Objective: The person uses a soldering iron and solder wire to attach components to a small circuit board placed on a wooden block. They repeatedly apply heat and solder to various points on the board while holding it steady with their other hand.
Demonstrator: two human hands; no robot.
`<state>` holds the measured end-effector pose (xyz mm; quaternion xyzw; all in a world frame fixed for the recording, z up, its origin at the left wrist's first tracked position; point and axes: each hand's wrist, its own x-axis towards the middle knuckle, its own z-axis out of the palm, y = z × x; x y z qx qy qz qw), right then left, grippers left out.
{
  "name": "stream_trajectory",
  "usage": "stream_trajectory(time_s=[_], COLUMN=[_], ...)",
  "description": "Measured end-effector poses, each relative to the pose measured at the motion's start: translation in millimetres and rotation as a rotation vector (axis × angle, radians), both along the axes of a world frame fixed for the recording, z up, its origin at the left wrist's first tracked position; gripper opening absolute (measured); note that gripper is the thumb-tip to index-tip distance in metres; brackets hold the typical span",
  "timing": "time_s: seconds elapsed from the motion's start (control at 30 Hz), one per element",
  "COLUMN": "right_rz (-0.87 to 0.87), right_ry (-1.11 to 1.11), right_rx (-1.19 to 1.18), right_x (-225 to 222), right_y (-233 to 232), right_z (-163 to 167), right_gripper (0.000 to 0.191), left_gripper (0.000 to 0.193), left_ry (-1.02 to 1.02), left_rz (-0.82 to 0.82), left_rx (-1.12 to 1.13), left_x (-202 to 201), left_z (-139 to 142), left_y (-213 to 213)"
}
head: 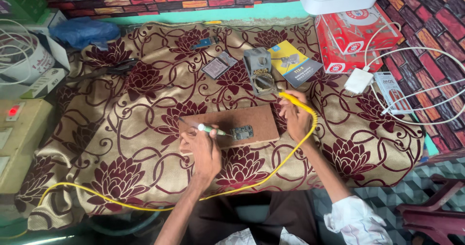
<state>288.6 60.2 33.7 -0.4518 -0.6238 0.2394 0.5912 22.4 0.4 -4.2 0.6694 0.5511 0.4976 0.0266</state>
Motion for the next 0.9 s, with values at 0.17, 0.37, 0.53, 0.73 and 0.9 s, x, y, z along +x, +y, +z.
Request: stream_trajectory(time_s=[0.17, 0.37, 0.53, 0.73, 0.9], right_rz=[-0.011, 0.023, -0.048, -0.076, -0.08], right_ry=[0.463, 0.823, 0.839, 0.752, 0.606], right_rx=[-0.09, -0.088, -0.06, -0.065, -0.031], right_x=[-7, -14, -21, -24, -25], right_y=[-28, -56, -55, -59, -61], right_z=[0, -14, -16, -12, -10], right_gripper=[0.027, 0.028, 0.023, 0.02, 0.022], left_gripper=[0.023, 0.019, 0.02, 0.021, 0.02], left_ry=[0.034, 0.008, 0.006, -0.017, -0.012], left_rz=[-0.022, -0.026, -0.009, -0.004, -0.012], left_rx=[0.001, 0.02, 0.002, -0.008, 0.021], left_x=[-1, 0, 2, 3, 3], left_z=[6, 15, 20, 22, 22], left_y=[-2, -3, -3, -2, -1])
